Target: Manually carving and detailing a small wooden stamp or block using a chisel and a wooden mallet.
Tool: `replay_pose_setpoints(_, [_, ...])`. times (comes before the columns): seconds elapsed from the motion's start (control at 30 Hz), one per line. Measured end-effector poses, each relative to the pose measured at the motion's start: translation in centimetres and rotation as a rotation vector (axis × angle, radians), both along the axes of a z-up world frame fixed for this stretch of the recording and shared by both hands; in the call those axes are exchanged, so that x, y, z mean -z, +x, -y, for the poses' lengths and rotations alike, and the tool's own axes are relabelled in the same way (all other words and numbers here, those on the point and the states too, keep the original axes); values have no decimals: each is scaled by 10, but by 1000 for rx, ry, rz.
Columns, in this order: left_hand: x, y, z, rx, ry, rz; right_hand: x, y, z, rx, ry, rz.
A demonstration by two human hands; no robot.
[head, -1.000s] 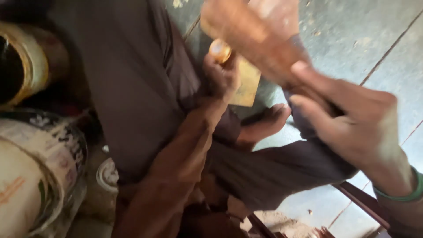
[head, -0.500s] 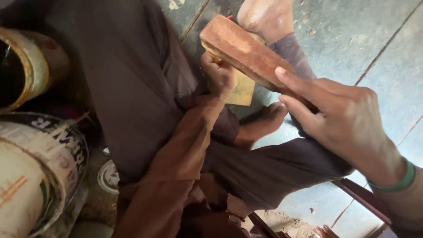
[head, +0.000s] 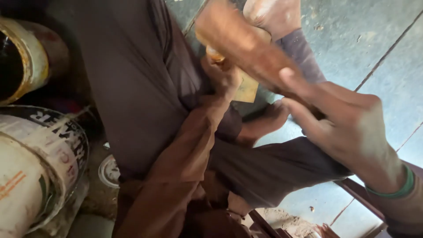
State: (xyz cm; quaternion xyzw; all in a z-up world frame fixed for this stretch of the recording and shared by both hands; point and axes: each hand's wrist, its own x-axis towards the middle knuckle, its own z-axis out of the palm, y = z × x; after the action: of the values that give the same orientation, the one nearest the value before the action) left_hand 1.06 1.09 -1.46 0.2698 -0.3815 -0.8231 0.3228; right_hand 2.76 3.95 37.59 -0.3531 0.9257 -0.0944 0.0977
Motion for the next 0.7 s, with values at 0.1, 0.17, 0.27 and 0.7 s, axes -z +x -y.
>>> replay_pose_setpoints(0.1, [-27,-5,9,21,-38,-17,-4,-2,8,12,210,-32])
replay_pose_setpoints(0.17, [-26,-6,11,20,-79,-11,-5,1,6,14,84,-19])
replay_pose_setpoints(0.27, [-23,22,15,22,-143,43,-7,7,7,-21,89,28])
replay_pose_setpoints(0.7, [-29,47,24,58,-414,42,-33,23,8,-41,208,-20])
